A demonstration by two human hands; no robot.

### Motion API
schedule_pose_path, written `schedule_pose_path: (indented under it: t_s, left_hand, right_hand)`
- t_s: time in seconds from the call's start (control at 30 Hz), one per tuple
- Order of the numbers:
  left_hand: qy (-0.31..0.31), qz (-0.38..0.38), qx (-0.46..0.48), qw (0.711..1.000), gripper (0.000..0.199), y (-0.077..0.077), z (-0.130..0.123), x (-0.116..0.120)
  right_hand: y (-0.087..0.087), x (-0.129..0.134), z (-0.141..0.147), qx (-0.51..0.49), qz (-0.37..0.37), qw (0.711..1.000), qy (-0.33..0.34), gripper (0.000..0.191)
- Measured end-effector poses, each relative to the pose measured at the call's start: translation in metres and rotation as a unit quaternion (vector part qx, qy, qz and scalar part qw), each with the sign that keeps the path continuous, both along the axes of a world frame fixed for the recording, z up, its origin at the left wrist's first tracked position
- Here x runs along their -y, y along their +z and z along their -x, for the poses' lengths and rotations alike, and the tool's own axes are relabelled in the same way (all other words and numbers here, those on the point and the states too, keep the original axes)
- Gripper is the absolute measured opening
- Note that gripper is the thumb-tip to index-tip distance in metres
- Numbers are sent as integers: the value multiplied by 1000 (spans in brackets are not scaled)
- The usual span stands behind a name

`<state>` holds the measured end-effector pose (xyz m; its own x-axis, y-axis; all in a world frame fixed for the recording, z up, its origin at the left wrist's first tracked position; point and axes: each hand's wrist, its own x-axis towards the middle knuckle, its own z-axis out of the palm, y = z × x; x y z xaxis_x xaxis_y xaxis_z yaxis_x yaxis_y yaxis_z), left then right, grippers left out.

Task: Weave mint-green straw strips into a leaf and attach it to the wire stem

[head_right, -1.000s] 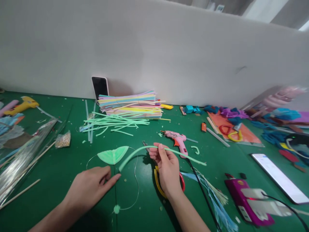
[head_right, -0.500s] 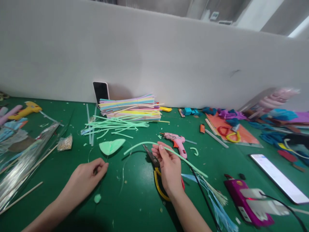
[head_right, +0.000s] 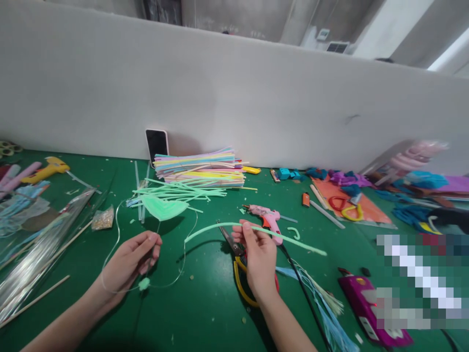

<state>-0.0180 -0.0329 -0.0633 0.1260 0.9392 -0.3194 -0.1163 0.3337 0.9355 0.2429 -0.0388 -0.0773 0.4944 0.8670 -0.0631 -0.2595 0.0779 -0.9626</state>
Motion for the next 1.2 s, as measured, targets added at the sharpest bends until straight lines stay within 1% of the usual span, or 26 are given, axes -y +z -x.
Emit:
schedule_pose_path:
  t_s: [0.07,0.17,0.3,0.43,0.5,0.57,0.67,0.73,0.8,0.87,0.9,0.97,1.0,1.1,1.13,1.2]
  left_hand:
    - [-20,-3,-5,1000,32,-4,-5,2]
    - [-44,-18,-28,998,31,-7,-8,4]
    - [-69,-35,-39,996,29,-9,-7,6]
    - [-102,-46,-51,992,31,-8,-7,6]
    - [-128,-52,-81,987,32,-8,-8,7]
    - [-169,-58,-136,974,34,-7,-10,7]
    - [-232,-100,-244,936,37,-5,-11,7]
    - [-261,-121,-286,914,38,-3,-8,6]
    - [-291,-96,-288,907,36,0,-1,4]
    - [-326,-42,-277,903,36,4,9,0]
    - [-331,-21,-280,901,38,6,16,-2]
    - [-323,-8,-304,896,38,9,28,-8]
    - [-301,-31,-338,891,37,10,33,-10]
    - [-185,-132,-469,854,34,11,41,-16]
    - [-144,-162,-496,841,33,9,41,-17]
    - [-83,-207,-513,829,33,4,38,-18]
  right_hand:
    - [1,3,1,47,7,999,6,29]
    - [7,7,3,113,14,994,4,27]
    - [14,10,6,179,7,984,2,32]
    - [14,15,10,195,-4,980,34,34]
    - [13,19,13,190,-8,980,59,32]
    - [12,23,16,186,0,979,82,31]
    - [11,25,17,193,23,976,101,31]
    - [11,25,15,211,35,972,101,32]
    - [12,23,10,236,43,966,93,34]
    - [13,22,5,267,47,959,82,36]
    - [12,21,3,285,49,954,76,37]
    - [11,19,0,328,51,941,65,38]
    - [10,19,-1,351,53,933,61,38]
    - [6,18,0,415,53,907,55,38]
    - [6,18,1,432,51,899,53,39]
    - [6,18,3,461,44,885,44,41]
